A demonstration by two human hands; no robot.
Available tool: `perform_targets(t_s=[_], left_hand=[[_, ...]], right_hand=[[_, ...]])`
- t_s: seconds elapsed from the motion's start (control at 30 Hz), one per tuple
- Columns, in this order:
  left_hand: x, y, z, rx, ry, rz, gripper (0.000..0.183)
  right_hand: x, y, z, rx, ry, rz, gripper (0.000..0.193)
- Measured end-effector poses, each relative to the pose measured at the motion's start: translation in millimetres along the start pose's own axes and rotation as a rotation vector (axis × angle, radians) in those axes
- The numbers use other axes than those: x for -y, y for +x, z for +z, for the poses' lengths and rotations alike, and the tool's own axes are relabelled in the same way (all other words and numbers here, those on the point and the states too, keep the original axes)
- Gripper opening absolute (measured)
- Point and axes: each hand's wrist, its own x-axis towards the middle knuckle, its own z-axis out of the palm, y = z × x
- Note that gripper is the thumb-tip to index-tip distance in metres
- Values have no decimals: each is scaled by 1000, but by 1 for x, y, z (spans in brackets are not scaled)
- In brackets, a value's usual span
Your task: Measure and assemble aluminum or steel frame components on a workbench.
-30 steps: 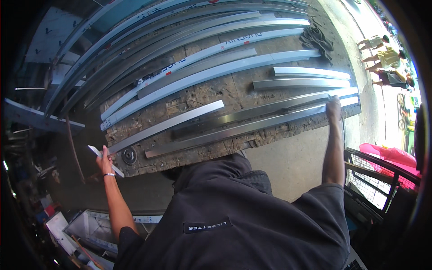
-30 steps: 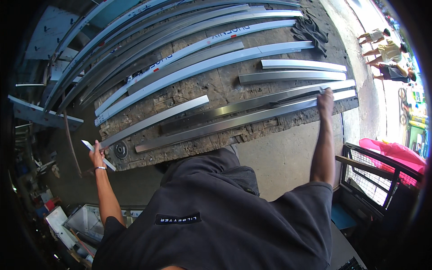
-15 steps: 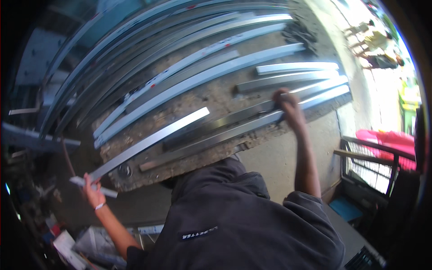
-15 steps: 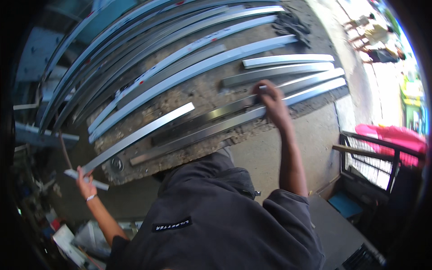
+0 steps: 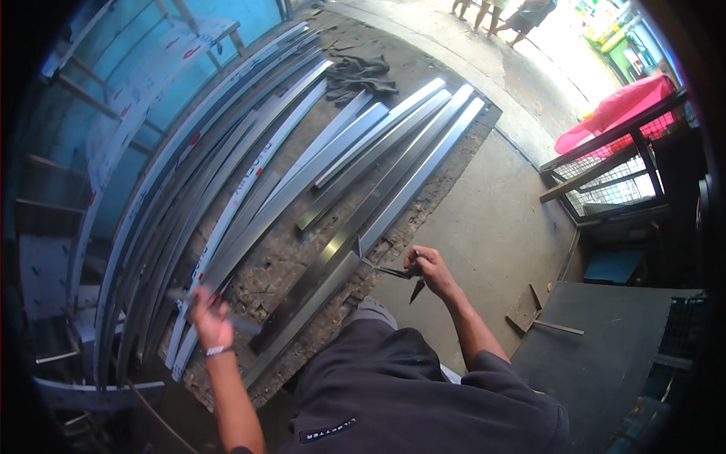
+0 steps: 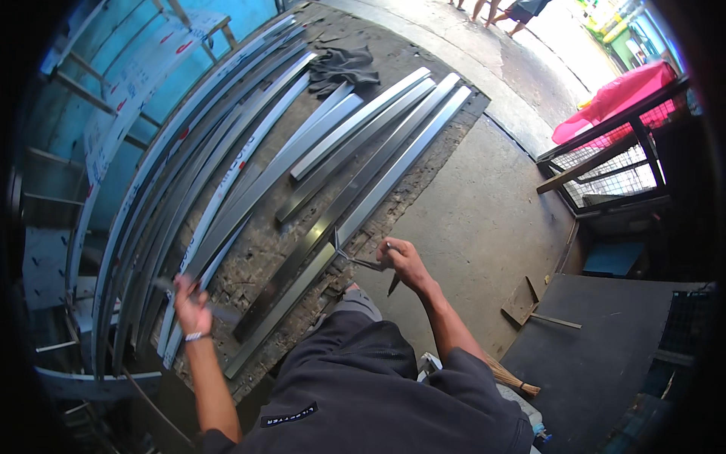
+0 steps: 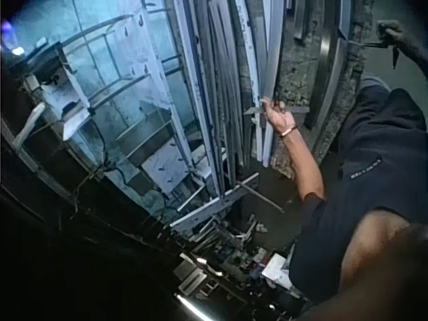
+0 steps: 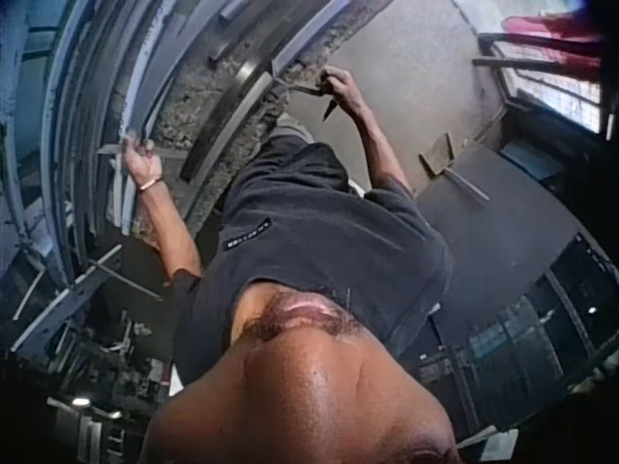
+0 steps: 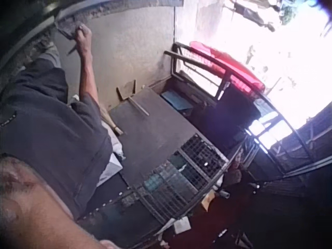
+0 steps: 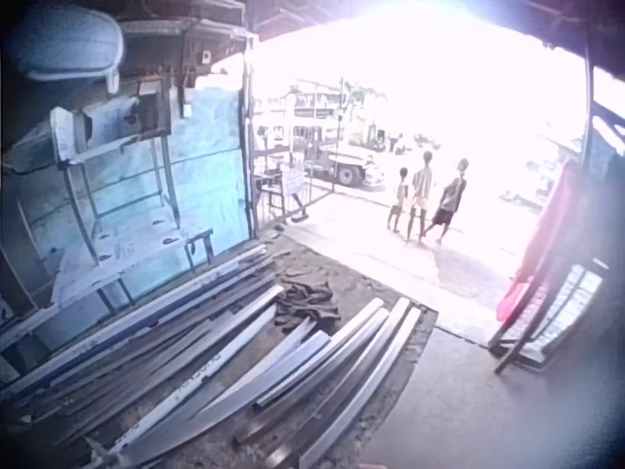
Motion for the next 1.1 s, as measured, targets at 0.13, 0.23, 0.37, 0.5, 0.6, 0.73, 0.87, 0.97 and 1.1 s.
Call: perform_targets(t_s=[0.13,0.23,0.37,0.5,0.6,0.73,0.87,0.97,1.1], left_hand=[[77,50,130,156,7,-156,28],[120,67,197,180,6,-239,24],[140,63,255,190,50,-266,26],[143,58,274,228,64,-298,29],[137,59,286,260,52,-311,29],[136,70,280,348,173,-393,26],[133,69,267,345,312,-515,26],[130,71,259,329,360,-525,29],[138,76,265,240,234,-352,30]], right_hand=[[-39,-30,-23,-148,-97,5,17],[-48,-51,-32,-237,-5,60,17],[-67,-63,-42,-294,55,74,16],[-72,-58,-46,-307,52,76,16],[-71,-44,-49,-280,79,68,15],[-65,-21,-50,-196,75,77,16],[-50,-16,-56,-209,-17,73,17],[-52,-8,-59,-200,-39,64,17],[-49,0,-56,-166,-55,63,15]])
